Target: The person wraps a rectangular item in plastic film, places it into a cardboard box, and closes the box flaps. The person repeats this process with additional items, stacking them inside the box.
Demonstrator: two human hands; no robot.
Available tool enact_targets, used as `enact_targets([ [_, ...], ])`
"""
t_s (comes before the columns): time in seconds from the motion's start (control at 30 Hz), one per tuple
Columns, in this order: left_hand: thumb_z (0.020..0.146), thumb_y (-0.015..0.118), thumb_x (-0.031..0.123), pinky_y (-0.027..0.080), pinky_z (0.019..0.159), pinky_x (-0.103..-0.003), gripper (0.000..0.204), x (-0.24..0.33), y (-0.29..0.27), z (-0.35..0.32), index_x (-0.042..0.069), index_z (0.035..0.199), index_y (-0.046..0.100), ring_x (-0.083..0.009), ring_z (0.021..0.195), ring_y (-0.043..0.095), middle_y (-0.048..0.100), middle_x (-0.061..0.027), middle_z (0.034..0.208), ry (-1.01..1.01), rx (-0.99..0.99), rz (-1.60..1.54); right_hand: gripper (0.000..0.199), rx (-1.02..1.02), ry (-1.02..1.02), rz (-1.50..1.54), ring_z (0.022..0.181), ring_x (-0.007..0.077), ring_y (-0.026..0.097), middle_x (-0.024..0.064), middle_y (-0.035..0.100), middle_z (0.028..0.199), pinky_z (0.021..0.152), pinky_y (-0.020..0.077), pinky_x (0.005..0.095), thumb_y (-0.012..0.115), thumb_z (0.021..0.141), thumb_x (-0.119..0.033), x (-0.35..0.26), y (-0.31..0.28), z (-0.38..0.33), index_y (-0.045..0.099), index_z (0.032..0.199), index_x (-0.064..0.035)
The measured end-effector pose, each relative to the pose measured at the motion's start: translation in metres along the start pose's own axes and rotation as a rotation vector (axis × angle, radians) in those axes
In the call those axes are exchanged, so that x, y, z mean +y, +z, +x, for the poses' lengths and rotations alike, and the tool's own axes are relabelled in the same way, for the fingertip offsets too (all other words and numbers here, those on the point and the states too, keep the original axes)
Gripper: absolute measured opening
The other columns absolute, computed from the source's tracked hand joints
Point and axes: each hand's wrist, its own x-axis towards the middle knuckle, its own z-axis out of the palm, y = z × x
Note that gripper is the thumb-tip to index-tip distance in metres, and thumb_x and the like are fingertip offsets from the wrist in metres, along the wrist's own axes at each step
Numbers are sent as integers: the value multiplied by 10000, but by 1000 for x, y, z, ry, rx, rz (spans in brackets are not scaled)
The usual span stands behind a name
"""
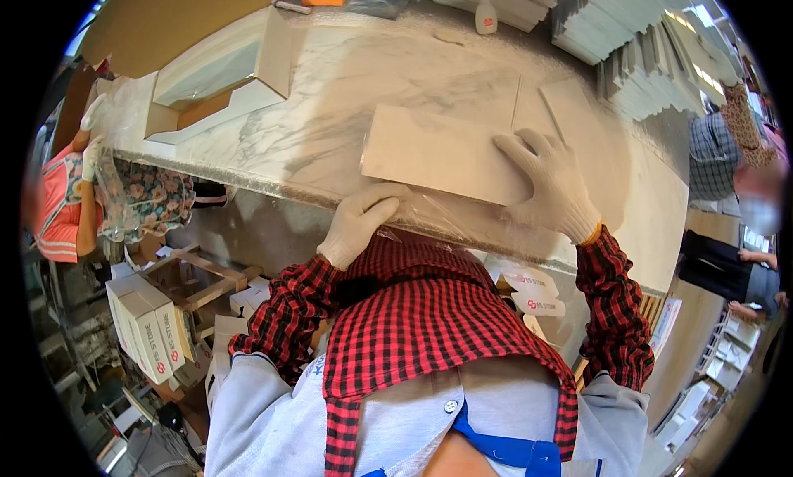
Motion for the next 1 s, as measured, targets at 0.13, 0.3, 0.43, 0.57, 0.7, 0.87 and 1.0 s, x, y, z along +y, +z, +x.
enact_targets([
  [0.13,1037,602,127,538,963,-306,297,12,13,11,-31,1272,690,-174,1088,688,723,-126,1238,-59,-7,-122,844,-12,15,42,1175,375,614,164,614,1316,1002,491,499,861,620,-350,15,-4,0,615,1402,-146],
  [0.3,947,753,238,555,908,-377,496,16,11,-1,-29,1347,629,-220,1001,694,717,-138,1198,-43,335,341,940,114,191,-14,1251,370,599,211,557,1416,1033,493,481,882,687,-368,21,-10,-24,505,1502,-87],
  [0.43,788,883,403,446,1050,-482,740,28,17,2,-9,1335,603,-393,1259,492,531,-214,1349,178,649,995,941,534,920,528,1243,271,605,218,518,1488,960,527,387,861,812,-344,27,19,-106,401,1562,-9],
  [0.57,852,817,417,459,1023,-471,563,28,49,22,-44,1147,683,-372,1181,543,595,-218,1267,140,452,1166,782,547,1252,1017,869,126,618,127,648,1243,692,506,279,803,897,-216,-17,32,-124,423,1538,23],
  [0.7,974,692,312,540,920,-428,364,72,46,16,-48,920,700,-314,973,669,697,-155,1040,-189,90,530,322,66,1194,1402,529,28,420,-85,523,649,464,284,228,726,967,-271,-14,36,-125,686,1147,-7],
  [0.87,1082,509,193,602,952,-423,295,69,18,14,12,940,694,-319,1129,713,744,-169,1151,-266,-192,-491,246,205,701,2190,453,28,331,-86,428,584,419,196,244,673,1022,-291,15,23,-151,652,913,-72],
  [1.0,1079,539,246,507,1096,-503,260,81,23,19,8,1025,629,-377,1322,573,578,-262,1433,-228,-144,-669,276,540,1012,2232,421,57,360,-71,470,598,369,239,246,527,1105,-313,-7,23,-120,647,997,-89],
])
